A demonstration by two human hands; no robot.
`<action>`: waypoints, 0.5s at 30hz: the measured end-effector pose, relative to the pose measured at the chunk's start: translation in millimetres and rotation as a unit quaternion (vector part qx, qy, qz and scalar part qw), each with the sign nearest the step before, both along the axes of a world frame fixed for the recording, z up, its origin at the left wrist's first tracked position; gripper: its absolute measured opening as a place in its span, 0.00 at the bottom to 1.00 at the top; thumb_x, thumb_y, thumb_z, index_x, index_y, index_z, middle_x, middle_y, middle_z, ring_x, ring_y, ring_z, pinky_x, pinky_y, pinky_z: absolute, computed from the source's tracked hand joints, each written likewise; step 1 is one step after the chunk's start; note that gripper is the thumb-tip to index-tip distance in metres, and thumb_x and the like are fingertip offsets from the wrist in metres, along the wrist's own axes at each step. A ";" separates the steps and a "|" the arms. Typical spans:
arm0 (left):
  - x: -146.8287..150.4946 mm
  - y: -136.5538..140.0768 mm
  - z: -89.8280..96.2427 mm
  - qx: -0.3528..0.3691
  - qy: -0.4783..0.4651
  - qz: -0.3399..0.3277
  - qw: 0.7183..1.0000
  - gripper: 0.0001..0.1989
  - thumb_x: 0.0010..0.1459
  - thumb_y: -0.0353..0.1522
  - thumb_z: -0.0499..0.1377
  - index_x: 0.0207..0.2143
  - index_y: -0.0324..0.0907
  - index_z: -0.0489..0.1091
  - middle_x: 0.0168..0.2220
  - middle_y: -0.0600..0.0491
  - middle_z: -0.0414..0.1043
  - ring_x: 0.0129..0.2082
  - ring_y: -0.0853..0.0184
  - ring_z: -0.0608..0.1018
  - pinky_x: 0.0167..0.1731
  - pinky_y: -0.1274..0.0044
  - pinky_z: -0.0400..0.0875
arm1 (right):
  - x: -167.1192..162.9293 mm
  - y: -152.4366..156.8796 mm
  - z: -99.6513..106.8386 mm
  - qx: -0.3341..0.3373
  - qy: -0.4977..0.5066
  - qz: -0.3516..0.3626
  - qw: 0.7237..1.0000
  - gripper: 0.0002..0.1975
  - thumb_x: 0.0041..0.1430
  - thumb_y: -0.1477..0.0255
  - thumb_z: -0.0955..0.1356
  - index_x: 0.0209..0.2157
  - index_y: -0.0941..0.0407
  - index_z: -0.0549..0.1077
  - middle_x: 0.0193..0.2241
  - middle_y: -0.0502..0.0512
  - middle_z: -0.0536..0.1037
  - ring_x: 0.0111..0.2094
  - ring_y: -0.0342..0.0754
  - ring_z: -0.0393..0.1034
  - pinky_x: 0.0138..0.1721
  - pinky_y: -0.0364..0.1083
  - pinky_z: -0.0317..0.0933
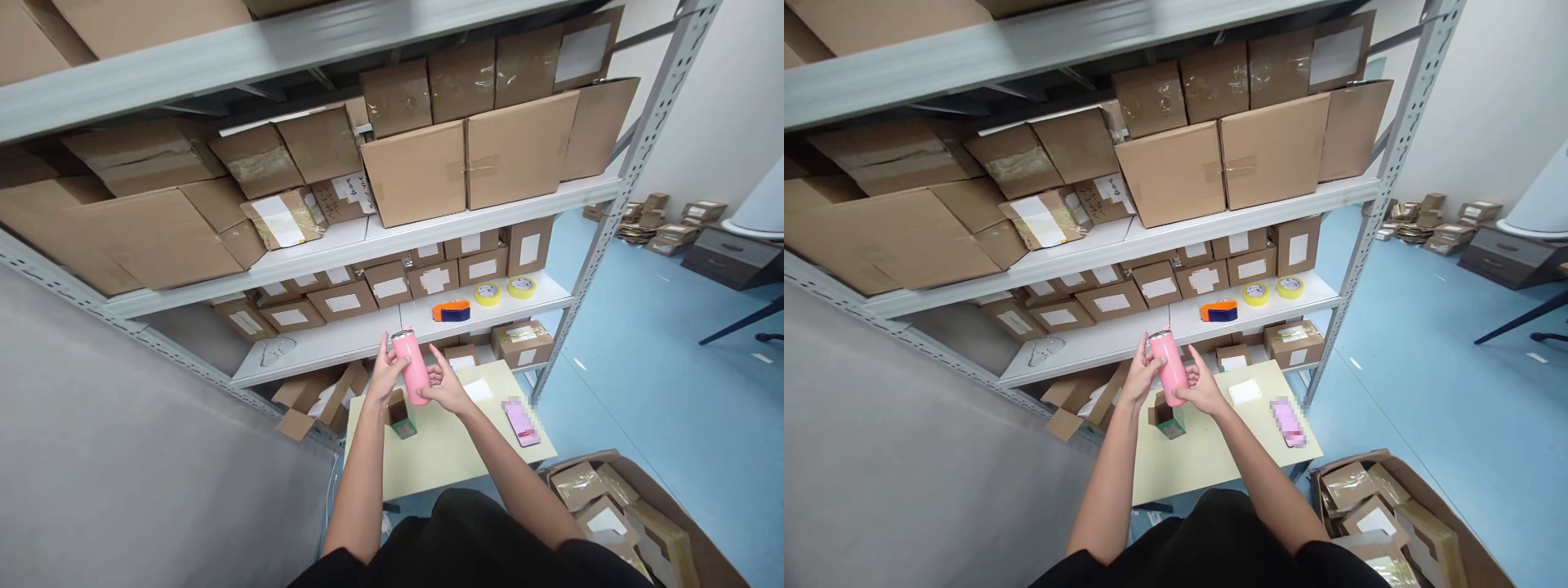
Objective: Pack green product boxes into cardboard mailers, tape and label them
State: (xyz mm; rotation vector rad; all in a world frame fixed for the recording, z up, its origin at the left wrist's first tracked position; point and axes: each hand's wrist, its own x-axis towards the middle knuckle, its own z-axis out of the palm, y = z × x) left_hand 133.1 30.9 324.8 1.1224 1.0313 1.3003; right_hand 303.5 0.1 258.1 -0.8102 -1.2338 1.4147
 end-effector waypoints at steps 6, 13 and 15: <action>2.7 0.6 -10.4 -0.012 0.016 0.041 0.999 0.64 0.43 0.36 0.78 0.75 0.47 0.45 0.44 0.49 0.79 0.43 0.63 0.81 0.50 0.68 0.76 | 1.3 -4.3 -2.2 -0.011 -0.028 -0.001 1.000 0.65 0.41 0.69 0.81 0.75 0.44 0.44 0.47 0.55 0.74 0.47 0.53 0.72 0.50 0.56 0.70; -2.2 2.9 -21.3 -0.028 0.002 0.058 0.998 0.57 0.45 0.38 0.77 0.73 0.49 0.52 0.56 0.44 0.76 0.53 0.59 0.79 0.55 0.67 0.73 | -4.6 -1.8 -13.1 0.000 -0.061 -0.026 0.998 0.65 0.38 0.70 0.82 0.74 0.44 0.48 0.48 0.54 0.73 0.48 0.54 0.71 0.54 0.57 0.67; -7.0 5.4 -22.1 -0.030 0.013 0.061 0.998 0.59 0.44 0.37 0.78 0.73 0.46 0.52 0.53 0.44 0.78 0.52 0.59 0.80 0.56 0.66 0.73 | -7.4 0.2 -17.8 0.002 -0.062 -0.024 0.998 0.67 0.38 0.70 0.82 0.74 0.43 0.47 0.52 0.55 0.72 0.50 0.54 0.70 0.55 0.57 0.67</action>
